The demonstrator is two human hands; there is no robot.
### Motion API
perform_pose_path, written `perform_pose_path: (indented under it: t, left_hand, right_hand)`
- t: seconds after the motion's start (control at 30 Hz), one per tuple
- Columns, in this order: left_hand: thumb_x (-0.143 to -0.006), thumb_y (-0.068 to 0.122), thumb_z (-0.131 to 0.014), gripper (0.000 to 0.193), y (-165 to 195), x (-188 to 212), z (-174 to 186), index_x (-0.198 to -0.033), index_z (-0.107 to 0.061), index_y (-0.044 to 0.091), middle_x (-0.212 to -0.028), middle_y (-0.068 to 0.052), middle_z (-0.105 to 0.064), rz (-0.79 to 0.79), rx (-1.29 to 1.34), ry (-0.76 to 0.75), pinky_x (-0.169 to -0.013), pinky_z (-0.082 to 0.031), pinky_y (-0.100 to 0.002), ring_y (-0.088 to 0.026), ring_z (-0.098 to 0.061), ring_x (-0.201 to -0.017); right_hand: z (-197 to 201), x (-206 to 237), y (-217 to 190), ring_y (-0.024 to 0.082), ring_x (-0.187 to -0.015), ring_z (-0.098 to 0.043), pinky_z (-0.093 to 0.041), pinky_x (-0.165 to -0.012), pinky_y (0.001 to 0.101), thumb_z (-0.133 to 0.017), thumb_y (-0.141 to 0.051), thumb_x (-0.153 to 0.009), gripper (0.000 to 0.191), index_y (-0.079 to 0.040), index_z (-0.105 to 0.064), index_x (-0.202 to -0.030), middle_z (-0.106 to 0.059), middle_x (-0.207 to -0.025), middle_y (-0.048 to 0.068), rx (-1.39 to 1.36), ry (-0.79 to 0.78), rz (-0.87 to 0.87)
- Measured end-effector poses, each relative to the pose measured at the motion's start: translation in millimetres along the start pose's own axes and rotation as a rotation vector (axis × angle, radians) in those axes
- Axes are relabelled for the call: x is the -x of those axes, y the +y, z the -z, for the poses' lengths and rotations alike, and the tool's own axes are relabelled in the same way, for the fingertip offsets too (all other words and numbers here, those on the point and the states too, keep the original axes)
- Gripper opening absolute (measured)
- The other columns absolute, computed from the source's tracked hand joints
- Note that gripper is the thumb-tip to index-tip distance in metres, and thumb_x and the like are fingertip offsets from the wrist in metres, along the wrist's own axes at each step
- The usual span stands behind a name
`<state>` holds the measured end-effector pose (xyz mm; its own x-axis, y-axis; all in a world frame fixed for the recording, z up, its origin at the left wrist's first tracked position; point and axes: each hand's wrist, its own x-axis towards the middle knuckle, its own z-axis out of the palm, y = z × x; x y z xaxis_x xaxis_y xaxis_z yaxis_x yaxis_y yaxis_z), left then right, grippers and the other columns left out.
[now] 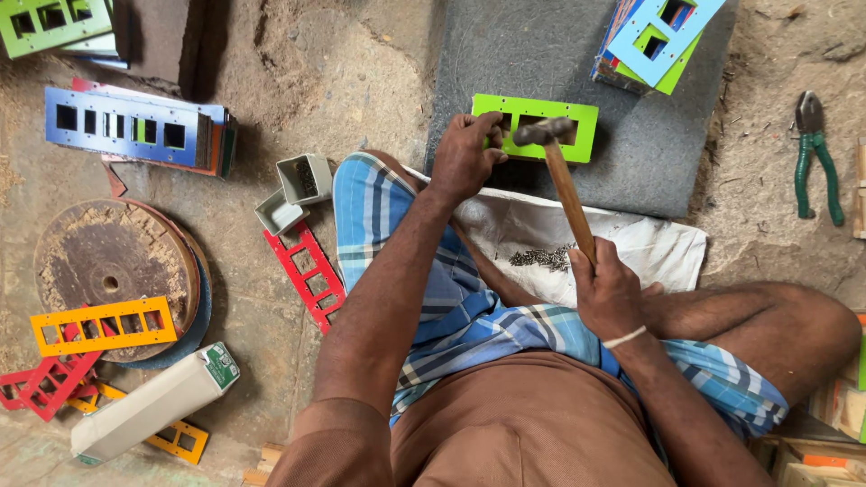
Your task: The person sits on the floor and uses a hammer to drive nails into colorful wooden blocks placed on a metal plate. They repeatedly pick up blocks, position them, hammer nails, and stack the finished pieces.
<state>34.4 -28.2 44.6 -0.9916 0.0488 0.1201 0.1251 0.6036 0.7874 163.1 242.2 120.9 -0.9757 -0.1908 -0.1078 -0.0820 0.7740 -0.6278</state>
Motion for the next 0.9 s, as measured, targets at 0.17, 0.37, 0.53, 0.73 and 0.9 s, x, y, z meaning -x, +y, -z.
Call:
perform_pose_path:
  t: [0.17,0.37,0.53,0.73,0.9]
  left_hand:
    - [-0.079,0.010,-0.085,0.053,0.4,-1.1,-1.0,-0.127,-0.064,0.008,-0.102,-0.001,-0.072,0.022,-0.049,-0.019,-0.095,-0.051,-0.037,-0.022,-0.060,-0.101]
    - [-0.085,0.006,-0.083,0.060,-13.7,2.5,-1.8,-0.138,-0.054,0.008,-0.118,-0.012,-0.063,0.103,0.040,0.145,-0.100,-0.049,-0.040,-0.028,-0.057,-0.113]
    - [-0.078,0.004,-0.081,0.074,-31.3,-0.3,-7.9,-0.141,-0.042,0.004,-0.119,-0.012,-0.059,0.415,0.280,0.229,-0.093,-0.053,-0.038,-0.023,-0.059,-0.102]
    - [-0.079,0.007,-0.081,0.070,-32.1,1.0,-3.5,-0.139,-0.045,0.002,-0.118,-0.015,-0.061,0.506,0.259,0.196,-0.093,-0.054,-0.040,-0.029,-0.061,-0.102]
    - [-0.082,0.012,-0.080,0.067,14.3,-9.2,-26.0,-0.142,-0.051,0.007,-0.133,-0.016,-0.061,-0.089,-0.240,0.262,-0.111,-0.046,-0.048,-0.037,-0.059,-0.124]
  right_hand:
    - [5.8,-19.9,-11.3,0.038,-0.057,-0.068,-0.052,-0.057,0.0528,-0.054,-0.032,-0.112,0.030,-0.003,-0.052,-0.105,-0.068,-0.068,0.018,0.316,-0.313,-0.195]
    - [67.7,-2.2,-10.2,0.042,-0.065,-0.065,-0.049,-0.055,0.0532,-0.060,-0.028,-0.106,0.027,-0.001,-0.059,-0.109,-0.065,-0.073,0.020,-0.121,0.322,0.231]
    - [35.3,-4.5,-9.5,0.041,-0.068,-0.066,-0.051,-0.057,0.0511,-0.062,-0.026,-0.106,0.027,0.000,-0.060,-0.110,-0.067,-0.078,0.021,-0.015,0.345,0.346]
    - [-13.4,-11.4,4.2,0.041,-0.073,-0.068,-0.053,-0.062,0.0492,-0.064,-0.024,-0.107,0.026,0.001,-0.061,-0.114,-0.069,-0.086,0.023,0.172,0.103,0.150]
    - [31.0,38.8,17.4,0.019,-0.059,-0.063,-0.050,-0.054,0.0371,-0.062,-0.028,-0.105,0.033,0.003,-0.061,-0.117,-0.063,-0.070,0.010,-0.300,0.208,-0.056]
